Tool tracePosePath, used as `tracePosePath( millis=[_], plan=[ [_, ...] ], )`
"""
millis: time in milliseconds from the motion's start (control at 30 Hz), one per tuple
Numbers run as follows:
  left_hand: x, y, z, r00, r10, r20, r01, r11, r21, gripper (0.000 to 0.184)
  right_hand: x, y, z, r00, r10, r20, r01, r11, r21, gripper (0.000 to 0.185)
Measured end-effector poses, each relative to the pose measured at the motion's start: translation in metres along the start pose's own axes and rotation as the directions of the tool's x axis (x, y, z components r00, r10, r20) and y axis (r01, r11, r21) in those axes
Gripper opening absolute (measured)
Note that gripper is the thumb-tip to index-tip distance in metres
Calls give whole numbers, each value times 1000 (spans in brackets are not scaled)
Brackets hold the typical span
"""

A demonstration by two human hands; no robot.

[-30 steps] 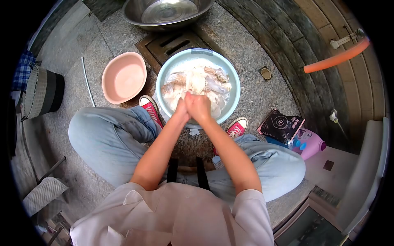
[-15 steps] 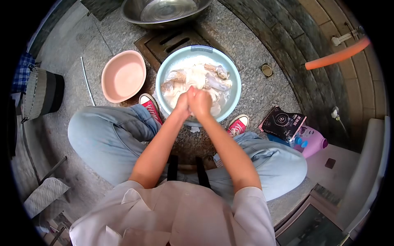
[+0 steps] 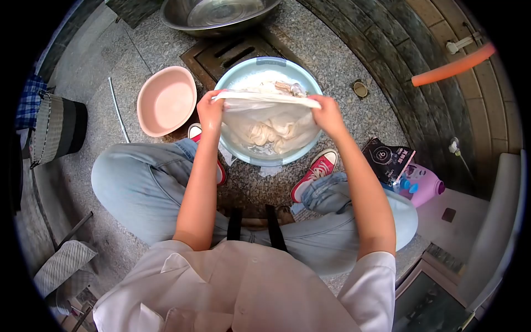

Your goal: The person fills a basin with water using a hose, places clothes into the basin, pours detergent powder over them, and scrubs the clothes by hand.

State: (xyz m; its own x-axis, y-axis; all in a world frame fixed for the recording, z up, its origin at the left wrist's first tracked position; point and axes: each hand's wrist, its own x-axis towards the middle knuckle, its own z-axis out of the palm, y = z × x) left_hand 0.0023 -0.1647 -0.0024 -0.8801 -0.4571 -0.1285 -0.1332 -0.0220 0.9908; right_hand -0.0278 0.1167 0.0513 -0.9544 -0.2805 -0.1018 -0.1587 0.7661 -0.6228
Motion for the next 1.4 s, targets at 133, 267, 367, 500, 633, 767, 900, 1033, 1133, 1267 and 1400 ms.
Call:
tracePosePath(
  millis=[133,267,367,500,633,767,900,1033,1133,1267,1400],
  plan=[
    [-3,6,6,999,-43,27,46,995,-92,19,13,-46,-38,946,302,121,-313,743,591,20],
    [-9,-14,22,968,-31,247,62,991,-118,23,15,-76,-62,911,390,138,-325,466,823,22],
    [-28,-25,31,764,-216,608,140,975,171,22,19,-80,-81,954,293,71,-218,509,833,22],
    [-58,-64,36,531,-392,751,-3,886,464,26,20,-67,-57,975,205,84,-203,675,710,22],
    [-53,-68,33,853,-172,493,-75,894,442,37,21,-7,-5,963,146,226,-219,915,339,25],
    [-32,-20,36,956,284,74,-257,686,681,46,3,0,39,774,232,589,-76,958,-278,31],
    [5,-43,45,866,448,222,-405,368,837,46,5,-8,55,764,201,613,-107,977,-187,34],
    [55,-51,38,847,-162,507,-451,287,845,31,1,-11,63,947,52,318,13,980,-200,38],
    [62,-53,45,764,-171,622,-248,812,528,22,6,-22,60,987,-15,161,39,988,-148,42],
    [57,19,67,574,-268,774,45,954,298,21,21,-33,67,975,-160,-156,180,976,119,46],
    [52,94,69,516,-233,824,54,969,240,17,43,-32,66,964,-157,-213,220,923,316,42]
  ],
)
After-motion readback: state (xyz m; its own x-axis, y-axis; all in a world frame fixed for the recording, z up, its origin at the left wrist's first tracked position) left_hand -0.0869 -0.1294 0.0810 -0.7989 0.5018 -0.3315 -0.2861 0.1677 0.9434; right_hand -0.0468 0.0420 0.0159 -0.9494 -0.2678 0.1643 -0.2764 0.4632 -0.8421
